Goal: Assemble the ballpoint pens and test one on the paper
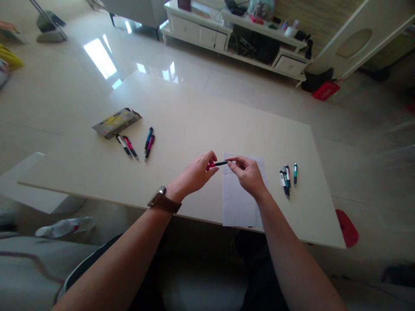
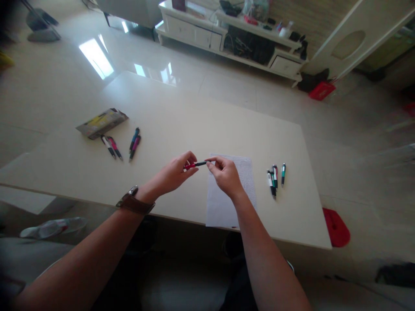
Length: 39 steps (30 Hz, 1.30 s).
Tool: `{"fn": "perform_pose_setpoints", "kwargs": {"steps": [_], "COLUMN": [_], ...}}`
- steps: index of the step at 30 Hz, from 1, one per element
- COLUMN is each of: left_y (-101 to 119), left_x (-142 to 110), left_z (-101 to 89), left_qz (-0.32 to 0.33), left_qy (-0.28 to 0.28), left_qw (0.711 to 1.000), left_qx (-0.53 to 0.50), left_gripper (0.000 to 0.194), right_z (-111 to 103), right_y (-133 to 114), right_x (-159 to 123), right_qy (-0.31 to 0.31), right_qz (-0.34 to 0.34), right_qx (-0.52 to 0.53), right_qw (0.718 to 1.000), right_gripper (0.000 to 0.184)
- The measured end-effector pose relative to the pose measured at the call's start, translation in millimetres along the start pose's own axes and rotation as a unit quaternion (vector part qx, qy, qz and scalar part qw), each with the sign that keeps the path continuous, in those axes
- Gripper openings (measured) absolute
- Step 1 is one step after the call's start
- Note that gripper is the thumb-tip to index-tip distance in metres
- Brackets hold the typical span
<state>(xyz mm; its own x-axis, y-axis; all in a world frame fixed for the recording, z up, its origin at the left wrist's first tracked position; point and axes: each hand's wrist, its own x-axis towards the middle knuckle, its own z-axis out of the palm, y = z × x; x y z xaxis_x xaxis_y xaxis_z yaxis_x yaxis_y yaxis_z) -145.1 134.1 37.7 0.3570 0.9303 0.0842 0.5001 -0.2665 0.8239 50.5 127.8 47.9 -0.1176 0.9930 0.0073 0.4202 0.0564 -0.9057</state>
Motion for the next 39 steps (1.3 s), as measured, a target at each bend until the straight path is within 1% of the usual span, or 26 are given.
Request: {"fn": "perform_pose_setpoints", "kwargs": {"steps": [5,13,18,21,24,27,29,31,35,39], "left_y": [1.9,-2.1,-1.0,-3.2,-3.7,-1.8,-0.5,0.2,0.6,1.6], "left_x": [-1.2,1.3,0.3,1.4,2.7,2.9,2.6,2.0,0.7,0.5], "left_z": [-0.5,-0.2,-4.2,-6.0,-8.0,-10.1,-11.0,-11.4,-11.3,-11.7], "left_qz": [0.026,0.023,-0.002,-0.008,-0.009,-0.003,0.007,0.018,0.029,0.036], "left_qy": [-0.002,0.015,0.032,0.027,0.009,-0.012,-0.010,0.001,0.018,0.014], "left_qw": [1.000,0.999,0.998,0.998,0.999,1.000,1.000,1.000,0.999,0.999], "left_qx": [0.009,0.036,0.057,0.049,0.036,0.019,0.016,0.019,0.024,0.015], "left_gripper": [0.005,0.009,0.008,0.010,0.008,0.005,0.005,0.008,0.013,0.012], "right_z": [1.5,0.0,-1.8,-3.2,-5.1,-6.8,-7.1,-6.4,-2.8,-0.7], "right_y": [1.4,-2.5,-2.1,-0.1,1.4,1.8,1.4,0.5,-1.4,-1.2], "right_x": [-0.1,-2.4,-3.2,-2.8,-2.1,-1.8,-1.9,-2.3,-3.4,-3.5], "right_qy": [-0.011,-0.005,-0.013,-0.019,-0.021,-0.019,-0.018,-0.023,-0.030,-0.027], "right_qz": [-0.017,-0.026,-0.029,-0.035,-0.044,-0.049,-0.048,-0.050,-0.055,-0.032], "right_qx": [-0.017,-0.047,-0.065,-0.078,-0.096,-0.107,-0.107,-0.107,-0.116,-0.105], "right_qw": [1.000,0.999,0.997,0.996,0.994,0.993,0.993,0.993,0.991,0.994], "right_gripper": [0.020,0.020,0.022,0.023,0.022,0.021,0.021,0.024,0.041,0.051]}}
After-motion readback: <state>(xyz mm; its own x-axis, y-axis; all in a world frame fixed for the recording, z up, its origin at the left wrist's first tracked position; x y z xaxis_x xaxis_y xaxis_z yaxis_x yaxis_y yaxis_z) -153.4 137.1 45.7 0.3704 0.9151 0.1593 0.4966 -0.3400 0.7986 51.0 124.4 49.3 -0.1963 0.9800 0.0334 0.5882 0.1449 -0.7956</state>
